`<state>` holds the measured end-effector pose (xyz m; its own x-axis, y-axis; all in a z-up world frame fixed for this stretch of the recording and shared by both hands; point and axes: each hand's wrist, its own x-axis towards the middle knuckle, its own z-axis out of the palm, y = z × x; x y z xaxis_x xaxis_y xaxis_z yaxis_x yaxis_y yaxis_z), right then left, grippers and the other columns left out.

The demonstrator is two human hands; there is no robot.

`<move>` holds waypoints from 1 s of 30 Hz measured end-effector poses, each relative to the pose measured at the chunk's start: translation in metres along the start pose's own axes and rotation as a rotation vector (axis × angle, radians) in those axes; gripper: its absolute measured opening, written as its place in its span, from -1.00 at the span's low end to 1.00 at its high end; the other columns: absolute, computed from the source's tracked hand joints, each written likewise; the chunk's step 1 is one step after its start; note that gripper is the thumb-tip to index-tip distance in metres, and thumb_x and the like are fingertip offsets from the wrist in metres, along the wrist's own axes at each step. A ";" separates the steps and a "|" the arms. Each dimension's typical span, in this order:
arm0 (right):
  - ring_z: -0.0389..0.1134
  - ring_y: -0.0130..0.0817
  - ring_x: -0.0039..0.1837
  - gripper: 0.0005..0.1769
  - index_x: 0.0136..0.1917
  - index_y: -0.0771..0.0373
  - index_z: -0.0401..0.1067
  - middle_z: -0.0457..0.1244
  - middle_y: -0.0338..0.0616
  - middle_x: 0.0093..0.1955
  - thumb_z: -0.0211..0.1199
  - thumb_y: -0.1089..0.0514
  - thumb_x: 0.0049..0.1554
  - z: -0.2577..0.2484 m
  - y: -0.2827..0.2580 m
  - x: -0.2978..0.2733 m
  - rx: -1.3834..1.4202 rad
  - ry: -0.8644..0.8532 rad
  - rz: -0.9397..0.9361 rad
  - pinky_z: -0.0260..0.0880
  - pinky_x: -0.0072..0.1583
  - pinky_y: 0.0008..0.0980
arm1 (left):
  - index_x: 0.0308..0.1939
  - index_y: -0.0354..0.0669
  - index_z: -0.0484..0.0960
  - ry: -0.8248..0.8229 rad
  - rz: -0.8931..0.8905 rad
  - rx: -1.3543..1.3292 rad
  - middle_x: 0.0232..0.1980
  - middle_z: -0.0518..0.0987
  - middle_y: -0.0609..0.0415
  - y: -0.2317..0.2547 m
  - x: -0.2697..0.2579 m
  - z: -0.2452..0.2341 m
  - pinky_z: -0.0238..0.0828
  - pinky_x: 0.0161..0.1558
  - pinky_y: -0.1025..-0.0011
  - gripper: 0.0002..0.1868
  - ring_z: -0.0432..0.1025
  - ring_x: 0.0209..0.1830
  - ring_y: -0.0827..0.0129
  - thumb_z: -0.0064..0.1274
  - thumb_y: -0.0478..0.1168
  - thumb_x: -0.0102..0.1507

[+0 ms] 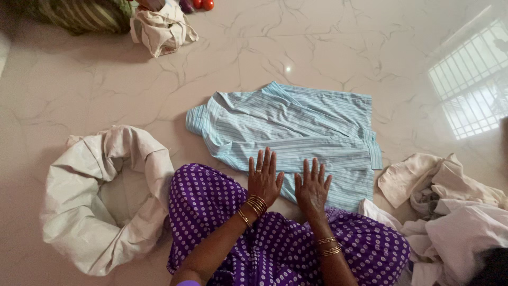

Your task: The person folds a light blue striped shirt by laying it flat, folding in the sides and sleeves, and then folding it into a rectangle before placing it into a white storage bag.

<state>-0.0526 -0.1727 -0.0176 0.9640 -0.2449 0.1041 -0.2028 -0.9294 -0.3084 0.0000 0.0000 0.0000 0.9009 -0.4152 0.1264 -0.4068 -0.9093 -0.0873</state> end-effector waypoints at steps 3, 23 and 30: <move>-0.31 0.06 0.70 -0.26 0.64 0.05 -0.01 -0.23 0.02 0.71 -0.25 -0.32 0.33 0.013 0.006 0.017 -0.028 -0.092 0.116 -0.41 0.55 0.27 | 0.62 -0.05 -0.01 0.134 -0.071 -0.266 0.69 -0.20 -0.10 -0.023 0.022 0.027 -0.53 0.56 -0.12 -0.25 -0.33 0.69 0.00 -0.38 0.21 0.43; -0.42 -0.23 0.71 -0.18 0.67 -0.01 -0.16 -0.38 -0.24 0.74 -0.51 -0.40 0.30 0.102 0.117 0.108 -0.251 -0.069 0.344 -0.56 0.55 0.25 | 0.61 0.30 -0.05 -0.234 -0.131 -0.221 0.69 -0.21 0.17 -0.068 0.058 0.162 -0.51 0.48 -0.32 -0.33 -0.29 0.67 0.15 -0.40 0.20 0.42; -0.28 -0.09 0.72 -0.21 0.61 0.25 0.01 -0.20 0.02 0.72 -0.27 -0.30 0.33 0.142 0.075 0.105 -0.095 0.058 -0.015 -0.47 0.55 0.29 | 0.63 -0.10 -0.02 0.074 0.002 -0.321 0.72 -0.12 -0.01 -0.034 0.067 0.181 -0.46 0.59 -0.10 -0.27 -0.23 0.71 0.18 -0.40 0.16 0.46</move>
<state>0.0577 -0.2286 -0.1637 0.9560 -0.2434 0.1634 -0.2062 -0.9545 -0.2156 0.1016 0.0083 -0.1674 0.8914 -0.4069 0.1994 -0.4459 -0.8660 0.2264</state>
